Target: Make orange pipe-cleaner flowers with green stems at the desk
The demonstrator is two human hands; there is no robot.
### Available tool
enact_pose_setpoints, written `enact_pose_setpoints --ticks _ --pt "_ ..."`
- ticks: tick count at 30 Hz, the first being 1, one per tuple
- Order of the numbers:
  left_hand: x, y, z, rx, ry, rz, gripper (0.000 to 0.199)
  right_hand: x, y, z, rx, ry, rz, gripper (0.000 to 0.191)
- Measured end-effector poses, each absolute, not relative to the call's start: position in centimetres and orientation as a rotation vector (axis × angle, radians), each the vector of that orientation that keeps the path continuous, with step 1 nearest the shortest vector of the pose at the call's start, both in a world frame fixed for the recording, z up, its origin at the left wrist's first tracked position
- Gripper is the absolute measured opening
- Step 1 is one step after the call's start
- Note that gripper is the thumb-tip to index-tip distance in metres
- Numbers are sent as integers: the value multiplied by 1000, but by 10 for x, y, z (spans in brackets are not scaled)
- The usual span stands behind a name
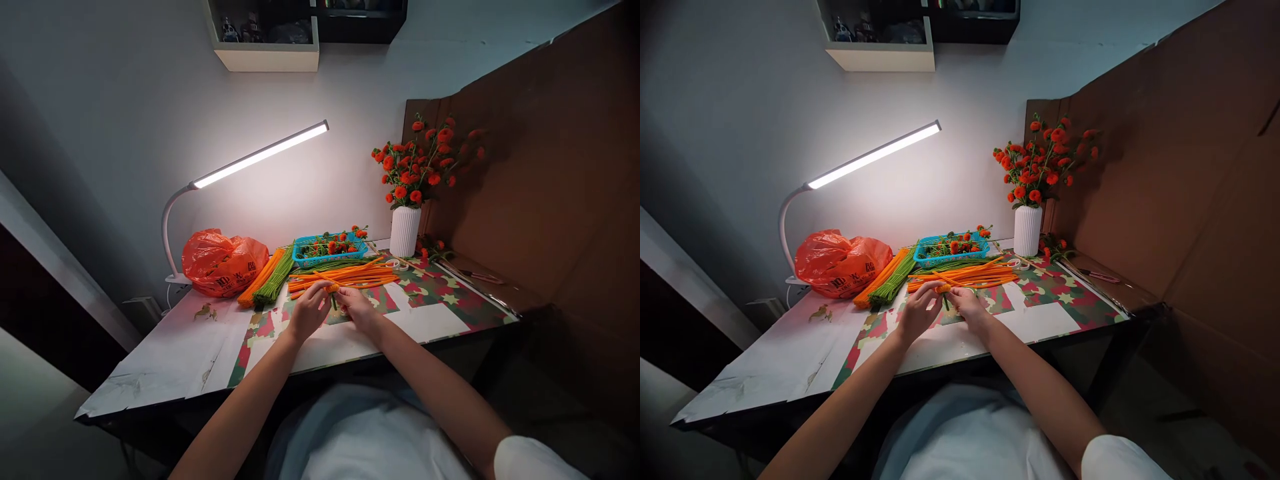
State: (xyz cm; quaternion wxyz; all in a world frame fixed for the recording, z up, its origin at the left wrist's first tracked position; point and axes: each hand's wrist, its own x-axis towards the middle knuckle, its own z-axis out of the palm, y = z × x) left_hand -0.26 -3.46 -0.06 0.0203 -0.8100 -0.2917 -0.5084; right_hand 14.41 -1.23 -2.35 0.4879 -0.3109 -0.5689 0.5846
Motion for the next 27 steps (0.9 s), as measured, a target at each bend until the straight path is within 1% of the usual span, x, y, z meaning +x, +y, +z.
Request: enact_pose_setpoints --ticks 3,5,6,8,12,15,18,21,27 --pt "-2 -35 -2 -2529 -936 -1629 12 147 -12 -23 -731 -1287 1641 49" --pt "-2 -33 -4 -2524 -1027 -1791 12 147 -14 -20 -741 -1273 1633 46" --pt "-1 -31 -5 -2522 -1088 -1888 14 147 -16 -19 -760 -1283 1574 44" --pt "-1 -29 -7 -2533 -1230 -2046 18 147 -19 -16 -820 -1337 1323 38" --pt "-2 -25 -9 -2573 -1491 -2200 26 146 -24 -14 -893 -1541 644 17" --pt "-2 -25 -9 -2649 -1580 -2259 32 146 -26 -15 -899 -1671 397 13" --pt "-1 -25 -9 -2695 -1605 -2221 32 147 -27 -16 -939 -1767 272 13" --pt "-2 -25 -9 -2673 -1487 -2077 29 146 -26 -16 -984 -1795 251 13" --pt "-5 -26 -6 -2680 -1095 -1714 20 144 -18 -23 -987 -1663 533 19"
